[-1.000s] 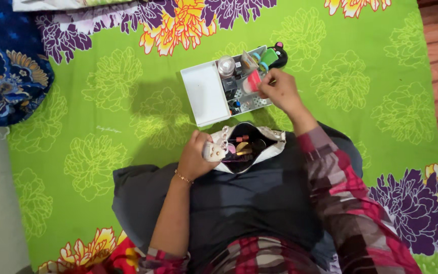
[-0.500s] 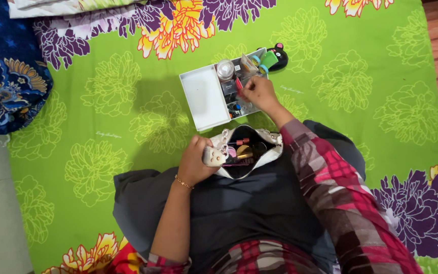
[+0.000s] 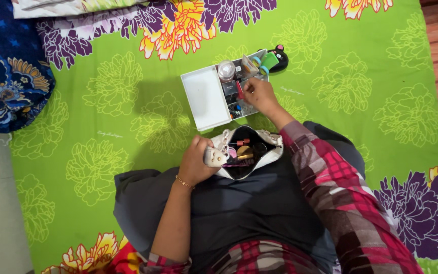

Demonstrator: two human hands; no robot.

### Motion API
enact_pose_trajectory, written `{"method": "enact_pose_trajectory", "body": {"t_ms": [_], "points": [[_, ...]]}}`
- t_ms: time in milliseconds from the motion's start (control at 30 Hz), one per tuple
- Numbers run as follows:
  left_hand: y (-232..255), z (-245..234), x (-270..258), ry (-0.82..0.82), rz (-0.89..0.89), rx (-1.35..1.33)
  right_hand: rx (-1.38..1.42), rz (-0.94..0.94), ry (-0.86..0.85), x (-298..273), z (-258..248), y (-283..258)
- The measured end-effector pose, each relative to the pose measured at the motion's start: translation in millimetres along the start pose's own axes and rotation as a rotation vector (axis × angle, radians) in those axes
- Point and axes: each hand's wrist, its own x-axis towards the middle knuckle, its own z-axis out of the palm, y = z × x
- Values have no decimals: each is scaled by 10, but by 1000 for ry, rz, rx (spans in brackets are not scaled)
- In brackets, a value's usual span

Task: The person sits on a bed and transfers cosmetics and personal care items from a white handbag into a white compartmentalized organizer. They place bottles, tubes, compacts, and brushes into the organizer's sections, then close the handbag.

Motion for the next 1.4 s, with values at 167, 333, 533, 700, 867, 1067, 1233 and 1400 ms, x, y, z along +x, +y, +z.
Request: {"method": "enact_pose_trajectory", "body": {"t_ms": [167,333,533,700,867,1067,1233,1400], "points": [[10,-4,12,0,-1,0,-14,-7,13,8,-53,-5],[30,-8,7,-2,-23,12,12,-24,-8,-84,-280,-226],[53,-25,12,-6,-26,-13,-76,-115,-187,-462,-714,-914],[51,-30,-4,-22,-79,-19,-269,-261,-428,-879,-688,-1333],[33,-46,-18,-23,-71,-45,-515,-246,-685,-1246,-52,-1036],[20,-36,-16,14,-5,-52,-956,-260,-779,-1468,895,-249],[31,-23,-30,47,79,-46,-1009,-276,-685,-1571,1144,7],[50,-51,-40,55,108,-69,-1033,-311,-619,-1592,1187,24]]}}
